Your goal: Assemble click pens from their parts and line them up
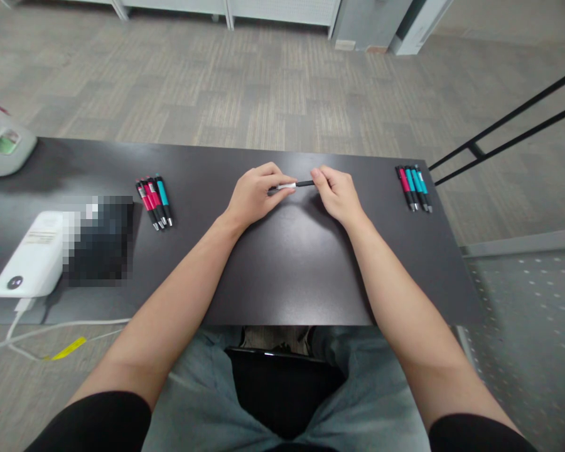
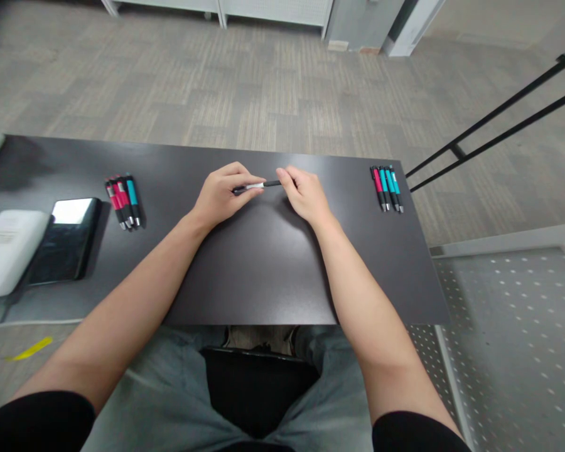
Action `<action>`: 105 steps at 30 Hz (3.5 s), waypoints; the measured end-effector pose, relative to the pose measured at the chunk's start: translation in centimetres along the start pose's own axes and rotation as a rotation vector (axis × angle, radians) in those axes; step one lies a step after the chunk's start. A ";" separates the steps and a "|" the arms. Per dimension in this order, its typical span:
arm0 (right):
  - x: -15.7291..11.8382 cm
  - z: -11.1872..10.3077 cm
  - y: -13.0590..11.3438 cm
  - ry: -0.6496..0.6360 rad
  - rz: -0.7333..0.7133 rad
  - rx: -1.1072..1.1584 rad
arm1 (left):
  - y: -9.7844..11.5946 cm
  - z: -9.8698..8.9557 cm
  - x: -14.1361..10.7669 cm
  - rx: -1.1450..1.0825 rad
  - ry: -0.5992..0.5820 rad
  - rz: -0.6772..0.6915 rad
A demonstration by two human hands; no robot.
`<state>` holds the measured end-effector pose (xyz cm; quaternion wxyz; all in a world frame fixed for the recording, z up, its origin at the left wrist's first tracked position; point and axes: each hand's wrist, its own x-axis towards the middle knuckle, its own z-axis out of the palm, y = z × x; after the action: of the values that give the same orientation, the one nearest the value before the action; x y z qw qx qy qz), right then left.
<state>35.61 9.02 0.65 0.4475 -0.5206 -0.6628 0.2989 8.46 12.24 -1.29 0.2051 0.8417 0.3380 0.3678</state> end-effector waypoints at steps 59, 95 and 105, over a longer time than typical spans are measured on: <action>-0.5 -0.9 0.6 -0.167 -0.061 -0.027 | -0.2 0.2 -0.1 -0.021 0.030 0.029; -0.6 0.2 -0.2 -0.089 0.044 0.033 | -0.2 -1.0 0.5 0.048 0.190 -0.093; 2.1 5.0 -0.4 -0.159 -0.041 -0.139 | -6.5 -0.1 0.8 -0.161 0.703 -0.324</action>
<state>30.78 11.31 -0.50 0.3625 -0.5114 -0.7257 0.2835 6.06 17.26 -4.72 0.1975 0.5812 0.4863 0.6219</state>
